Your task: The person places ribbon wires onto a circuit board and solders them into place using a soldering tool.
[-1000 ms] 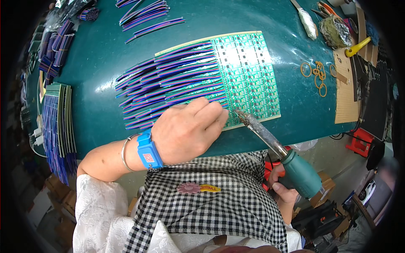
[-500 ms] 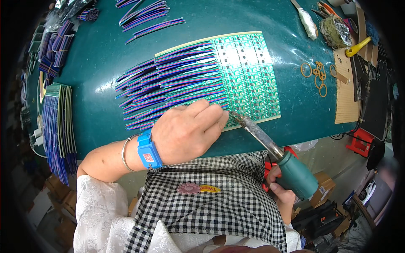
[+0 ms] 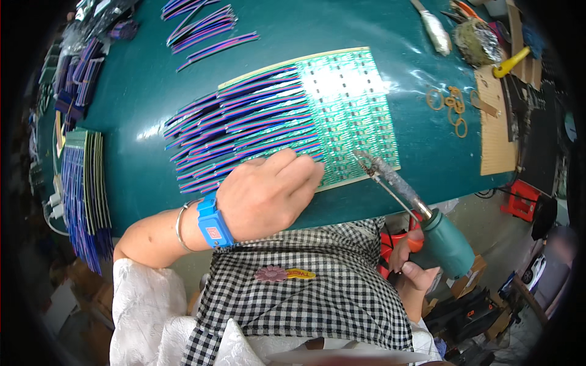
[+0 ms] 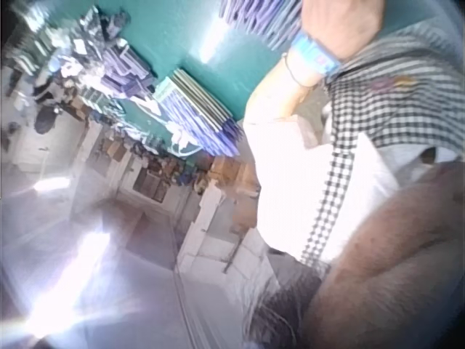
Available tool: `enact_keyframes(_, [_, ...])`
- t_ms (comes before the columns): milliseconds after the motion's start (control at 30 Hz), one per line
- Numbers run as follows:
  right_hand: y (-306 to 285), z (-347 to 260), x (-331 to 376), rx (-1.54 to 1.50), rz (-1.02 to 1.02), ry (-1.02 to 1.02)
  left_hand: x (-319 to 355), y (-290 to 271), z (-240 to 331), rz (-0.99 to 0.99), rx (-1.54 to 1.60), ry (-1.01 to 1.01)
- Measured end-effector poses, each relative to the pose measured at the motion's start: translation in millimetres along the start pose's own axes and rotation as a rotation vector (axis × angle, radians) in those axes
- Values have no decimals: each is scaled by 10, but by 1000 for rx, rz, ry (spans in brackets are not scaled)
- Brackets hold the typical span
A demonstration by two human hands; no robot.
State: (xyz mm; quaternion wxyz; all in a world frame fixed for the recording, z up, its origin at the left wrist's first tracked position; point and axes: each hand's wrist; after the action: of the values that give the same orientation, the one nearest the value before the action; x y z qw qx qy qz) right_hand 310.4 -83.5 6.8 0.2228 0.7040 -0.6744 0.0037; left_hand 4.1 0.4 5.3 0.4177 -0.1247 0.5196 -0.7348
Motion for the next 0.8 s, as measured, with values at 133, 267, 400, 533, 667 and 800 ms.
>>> enact_keyframes(133, [-271,-21,-363,-103,-203,-282,-24,-34,2,38,-17,39])
enact_keyframes(267, [-219,-371,-738,-139,-117,-578,20,-56,27,-9,-58,-1])
enact_keyframes(400, [-240,-712,-1205,-253,-83,-733,75,-104,36,-22,-61,-53])
enact_keyframes(533, [-287,-882,-1689,113,337,-585,129,-454,49,-168,-6,-173])
enact_keyframes(667, [-228,-878,-1661,28,263,-567,268,-985,-16,-272,28,-359])
enact_keyframes(800, [-257,-862,-1412,112,258,-594,217,-1065,-628,-41,-21,-381])
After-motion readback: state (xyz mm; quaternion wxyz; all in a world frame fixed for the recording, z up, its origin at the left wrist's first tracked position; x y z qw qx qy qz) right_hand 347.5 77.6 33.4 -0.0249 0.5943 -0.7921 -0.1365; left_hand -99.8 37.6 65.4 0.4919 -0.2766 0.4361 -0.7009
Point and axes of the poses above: each hand's wrist, its own x-axis away from the middle knuckle, its own y-axis out of the palm, z = x × y, and after that the axes turned 1 degree about x, right-handed
